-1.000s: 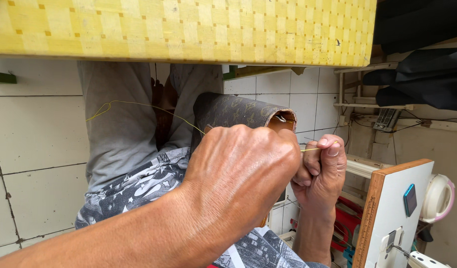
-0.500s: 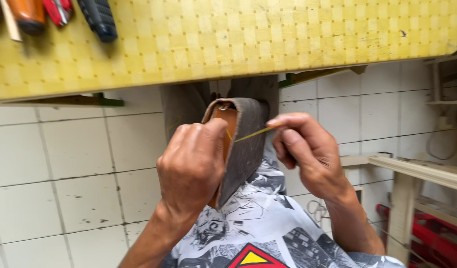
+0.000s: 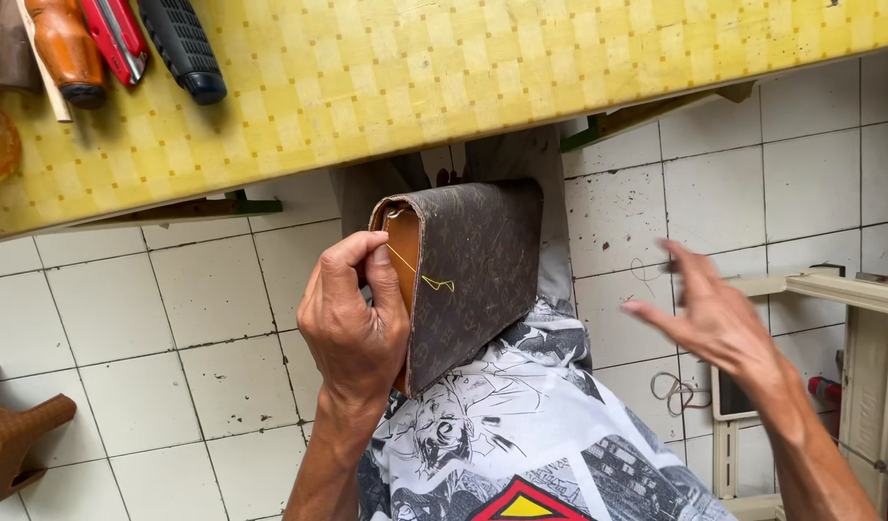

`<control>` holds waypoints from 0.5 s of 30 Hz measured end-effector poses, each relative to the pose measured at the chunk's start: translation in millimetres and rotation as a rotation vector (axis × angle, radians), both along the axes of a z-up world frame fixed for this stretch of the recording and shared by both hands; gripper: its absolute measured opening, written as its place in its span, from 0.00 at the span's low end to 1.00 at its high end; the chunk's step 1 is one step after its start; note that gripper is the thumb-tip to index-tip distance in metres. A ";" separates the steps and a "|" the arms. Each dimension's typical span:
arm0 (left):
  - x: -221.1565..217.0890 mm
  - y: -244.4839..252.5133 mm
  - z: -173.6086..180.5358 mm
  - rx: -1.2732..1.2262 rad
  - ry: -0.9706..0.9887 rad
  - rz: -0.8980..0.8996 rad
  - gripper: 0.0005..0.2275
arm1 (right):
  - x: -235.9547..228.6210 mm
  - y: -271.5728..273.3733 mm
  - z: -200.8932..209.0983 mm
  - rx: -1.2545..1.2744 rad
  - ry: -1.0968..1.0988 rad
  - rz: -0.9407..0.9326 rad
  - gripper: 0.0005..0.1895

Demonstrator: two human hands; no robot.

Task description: The person hand-sews the edge of a brown patterned leather wallet using a needle and yellow thread. They repeatedly pass the needle through pre-punched holes along the wallet's edge and pull the thread tight to secure the stitching.

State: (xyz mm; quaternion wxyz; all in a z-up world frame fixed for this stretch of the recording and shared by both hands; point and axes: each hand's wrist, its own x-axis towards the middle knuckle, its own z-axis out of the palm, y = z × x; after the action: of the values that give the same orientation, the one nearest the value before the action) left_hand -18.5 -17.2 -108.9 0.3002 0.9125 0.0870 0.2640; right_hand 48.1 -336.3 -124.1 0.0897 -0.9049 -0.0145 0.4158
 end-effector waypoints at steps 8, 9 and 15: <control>-4.9 -4.7 0.0 -0.032 0.057 -0.006 0.03 | -32.0 -52.9 -31.9 -0.003 -0.316 -0.227 0.33; -4.6 -6.2 0.2 -0.031 0.065 -0.017 0.03 | -32.6 -32.7 -26.3 -0.005 -0.309 -0.238 0.33; -1.2 -9.3 6.0 -0.162 -0.009 0.013 0.03 | -42.9 94.4 3.8 0.928 -0.657 -0.137 0.14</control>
State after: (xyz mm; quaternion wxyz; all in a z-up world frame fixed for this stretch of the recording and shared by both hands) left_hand -19.7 -26.5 -102.9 0.3715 0.8835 0.1125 0.2623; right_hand 5.2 -241.9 -120.3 0.4952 -0.8513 -0.1642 0.0561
